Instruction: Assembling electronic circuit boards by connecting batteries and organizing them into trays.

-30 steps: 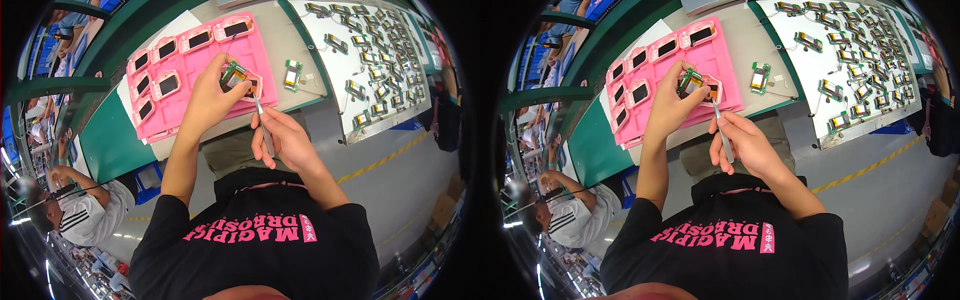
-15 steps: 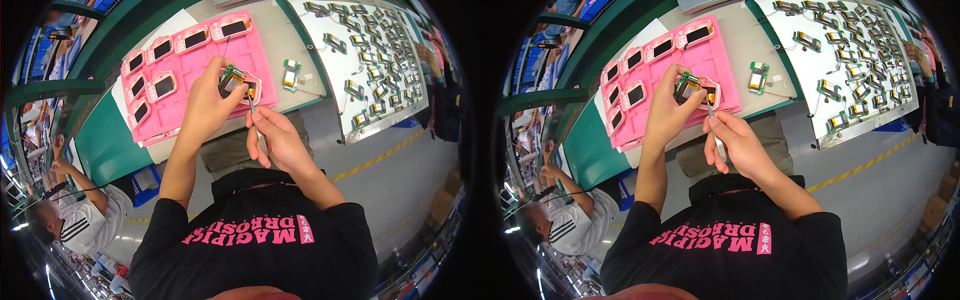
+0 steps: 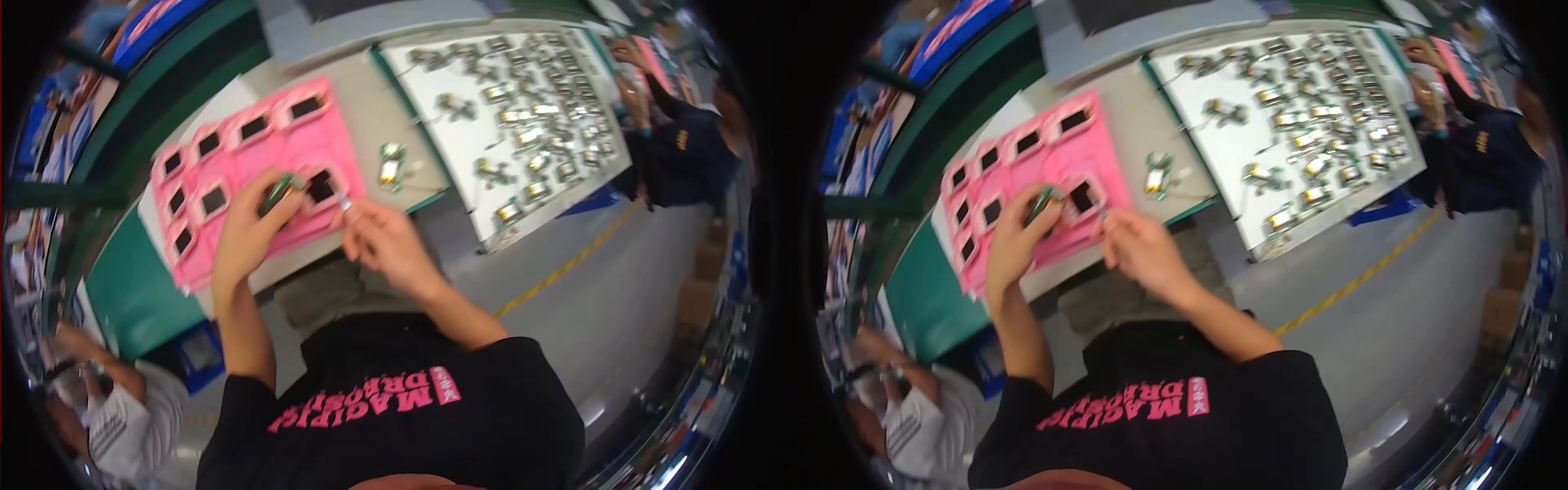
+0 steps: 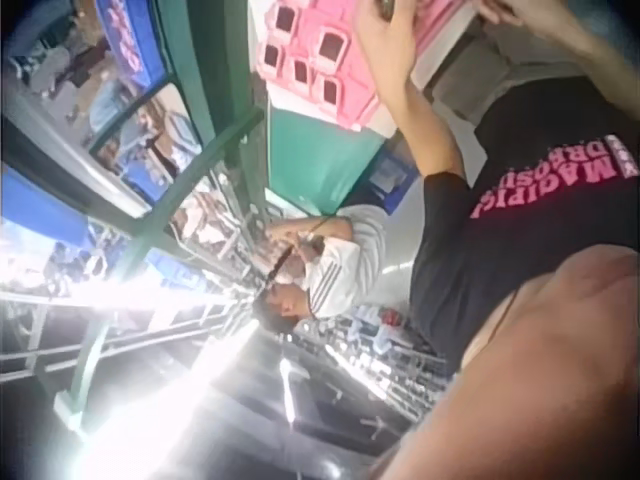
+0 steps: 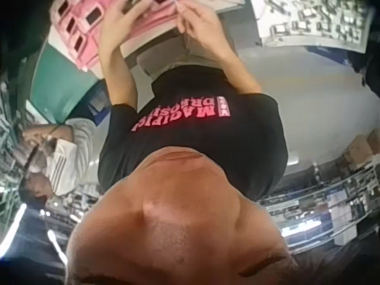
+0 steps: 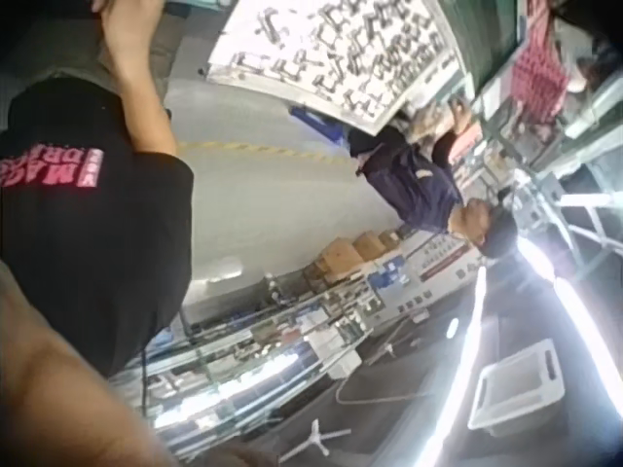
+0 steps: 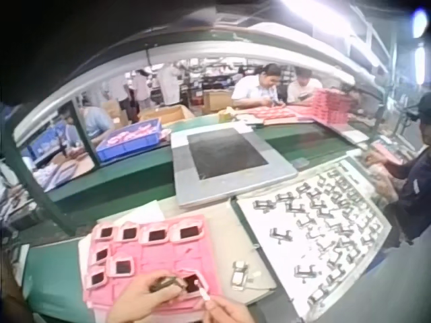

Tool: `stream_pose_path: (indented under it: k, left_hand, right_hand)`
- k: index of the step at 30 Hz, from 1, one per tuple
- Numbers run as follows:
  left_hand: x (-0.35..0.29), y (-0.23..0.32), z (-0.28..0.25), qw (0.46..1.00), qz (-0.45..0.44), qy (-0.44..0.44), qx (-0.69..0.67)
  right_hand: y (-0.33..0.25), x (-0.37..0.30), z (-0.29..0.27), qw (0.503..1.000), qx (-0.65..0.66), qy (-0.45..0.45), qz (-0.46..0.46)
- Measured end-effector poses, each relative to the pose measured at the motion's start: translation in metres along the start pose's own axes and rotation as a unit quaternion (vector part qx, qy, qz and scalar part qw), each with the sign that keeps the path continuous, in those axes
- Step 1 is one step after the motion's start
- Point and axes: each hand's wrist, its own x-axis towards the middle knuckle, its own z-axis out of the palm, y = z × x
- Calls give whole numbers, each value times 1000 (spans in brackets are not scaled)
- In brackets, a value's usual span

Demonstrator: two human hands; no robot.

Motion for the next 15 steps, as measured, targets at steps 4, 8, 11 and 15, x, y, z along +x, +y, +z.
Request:
stream_pose_path:
  k: [4,8,11,15]
  left_hand:
    - [5,-32,-9,1000,-26,-12,-2]
    - [-3,-39,-15,998,-43,-20,-41]
    - [-2,-41,-17,997,-50,-24,-52]
    - [0,-43,-14,996,-44,-32,-65]
  right_hand:
    - [20,7,10,995,-76,26,-51]
    - [32,16,18,975,-180,48,-122]
    - [35,20,19,956,-237,59,-159]
    - [27,18,21,944,-281,77,-158]
